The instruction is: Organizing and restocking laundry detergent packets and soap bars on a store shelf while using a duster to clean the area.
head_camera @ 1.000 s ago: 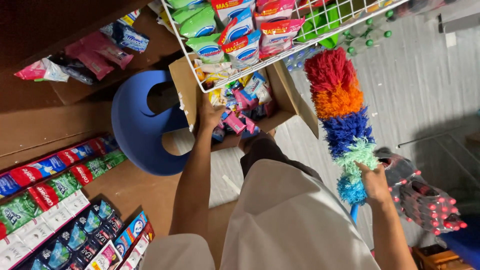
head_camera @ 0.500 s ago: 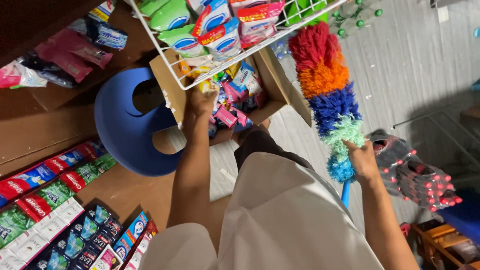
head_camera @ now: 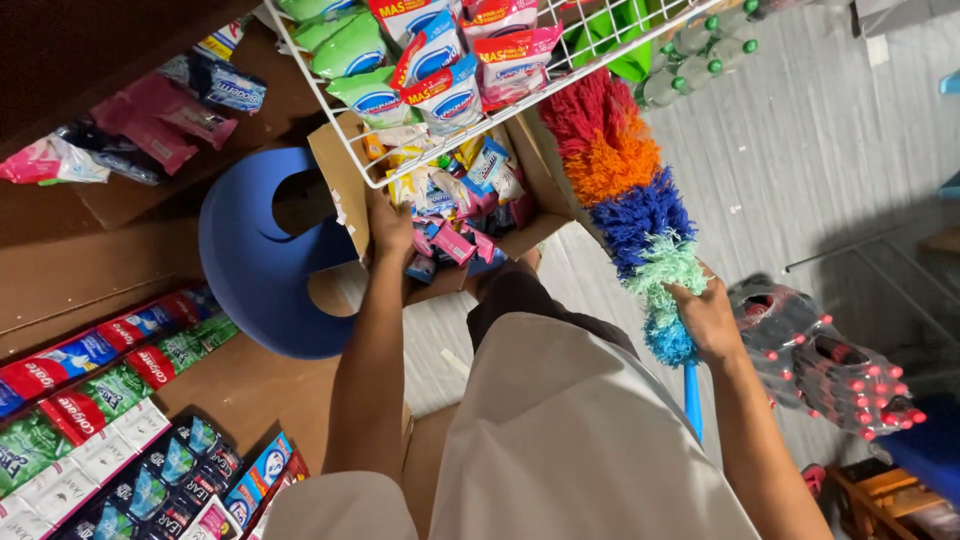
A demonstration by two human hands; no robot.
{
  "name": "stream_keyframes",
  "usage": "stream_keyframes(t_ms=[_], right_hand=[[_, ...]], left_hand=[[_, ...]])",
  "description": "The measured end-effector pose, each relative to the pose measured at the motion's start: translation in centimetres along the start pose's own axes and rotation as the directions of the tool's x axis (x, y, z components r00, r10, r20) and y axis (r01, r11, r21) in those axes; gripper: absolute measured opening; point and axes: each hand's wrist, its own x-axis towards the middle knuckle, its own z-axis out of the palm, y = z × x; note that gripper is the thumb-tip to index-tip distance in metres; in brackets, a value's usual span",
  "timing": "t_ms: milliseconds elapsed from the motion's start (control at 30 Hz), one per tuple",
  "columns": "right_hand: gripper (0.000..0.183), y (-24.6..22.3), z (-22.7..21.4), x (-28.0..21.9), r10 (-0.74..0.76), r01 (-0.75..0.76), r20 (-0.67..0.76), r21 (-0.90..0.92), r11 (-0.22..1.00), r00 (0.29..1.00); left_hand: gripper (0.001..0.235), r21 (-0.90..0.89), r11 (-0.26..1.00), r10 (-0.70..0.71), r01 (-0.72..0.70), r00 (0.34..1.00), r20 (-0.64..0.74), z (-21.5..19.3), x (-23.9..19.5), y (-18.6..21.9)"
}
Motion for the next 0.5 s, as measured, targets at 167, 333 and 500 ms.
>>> stream_keyframes(t_ms=[167,333,500], right_hand=[[0.026,1.5,-0.3,0.1,-0.049,0.048,0.025,0.019,0.999,0.998],[0.033,1.3,0.1,0.0,-0.069,0.069,0.012,0.027,0.997,0.998],[0.035,4.8,-2.6,0.0,-0.051,0.049,-0.026,-0.05,0.998,0.998]], left_hand=[[0.044,0.493,0.783,0.188,-0.379,0.9,0.393,0.1,-4.9,5.5],[0.026,0.294,0.53,0.528,-0.795,0.582,0.619,1.6,-6.9,4.3],[0.041,0.293,0.736,0.326,-0.61,0.7,0.635,0.4,-5.1,8.6]])
